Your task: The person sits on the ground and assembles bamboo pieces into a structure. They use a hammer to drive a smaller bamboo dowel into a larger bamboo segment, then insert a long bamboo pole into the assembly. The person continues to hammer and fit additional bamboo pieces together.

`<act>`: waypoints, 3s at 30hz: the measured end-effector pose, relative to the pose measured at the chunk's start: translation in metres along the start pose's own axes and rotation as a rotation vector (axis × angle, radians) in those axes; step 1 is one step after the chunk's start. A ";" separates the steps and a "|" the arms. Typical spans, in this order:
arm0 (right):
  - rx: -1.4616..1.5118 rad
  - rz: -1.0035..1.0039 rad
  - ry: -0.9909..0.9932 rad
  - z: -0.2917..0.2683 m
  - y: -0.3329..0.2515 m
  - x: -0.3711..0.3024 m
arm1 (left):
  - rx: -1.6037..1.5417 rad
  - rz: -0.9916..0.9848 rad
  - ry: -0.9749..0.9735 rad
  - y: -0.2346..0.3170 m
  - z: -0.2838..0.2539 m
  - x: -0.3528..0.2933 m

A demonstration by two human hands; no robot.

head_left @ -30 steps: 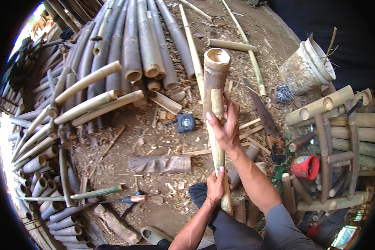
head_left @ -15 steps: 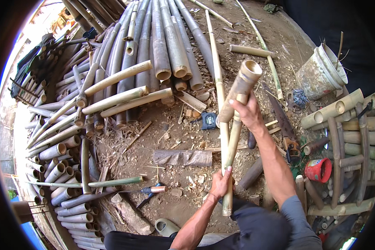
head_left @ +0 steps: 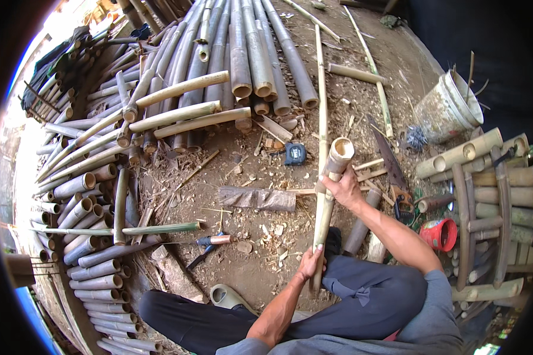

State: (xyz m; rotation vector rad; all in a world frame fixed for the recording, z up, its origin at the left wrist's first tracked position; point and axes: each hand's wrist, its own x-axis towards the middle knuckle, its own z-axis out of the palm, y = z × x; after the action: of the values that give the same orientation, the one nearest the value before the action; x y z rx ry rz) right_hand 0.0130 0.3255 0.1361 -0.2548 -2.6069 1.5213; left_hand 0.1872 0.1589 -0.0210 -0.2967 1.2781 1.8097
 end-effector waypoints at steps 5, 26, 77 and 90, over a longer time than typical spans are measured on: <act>0.010 -0.086 0.132 -0.001 0.013 -0.004 | 0.450 0.233 0.198 -0.020 -0.006 0.015; -0.113 -0.217 0.060 -0.002 0.030 -0.053 | 1.315 0.225 0.321 0.055 -0.016 0.007; -0.349 0.754 0.409 -0.067 0.176 -0.305 | 0.757 0.535 -0.003 0.173 -0.031 0.029; -0.401 0.347 0.619 -0.206 0.232 -0.078 | 0.906 0.155 0.137 0.151 -0.085 0.027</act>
State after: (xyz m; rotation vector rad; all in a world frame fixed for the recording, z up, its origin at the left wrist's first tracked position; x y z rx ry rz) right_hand 0.1471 0.5970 0.0339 -1.0685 -2.3804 0.7703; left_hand 0.0327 0.0875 0.0218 0.1935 2.1065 1.1652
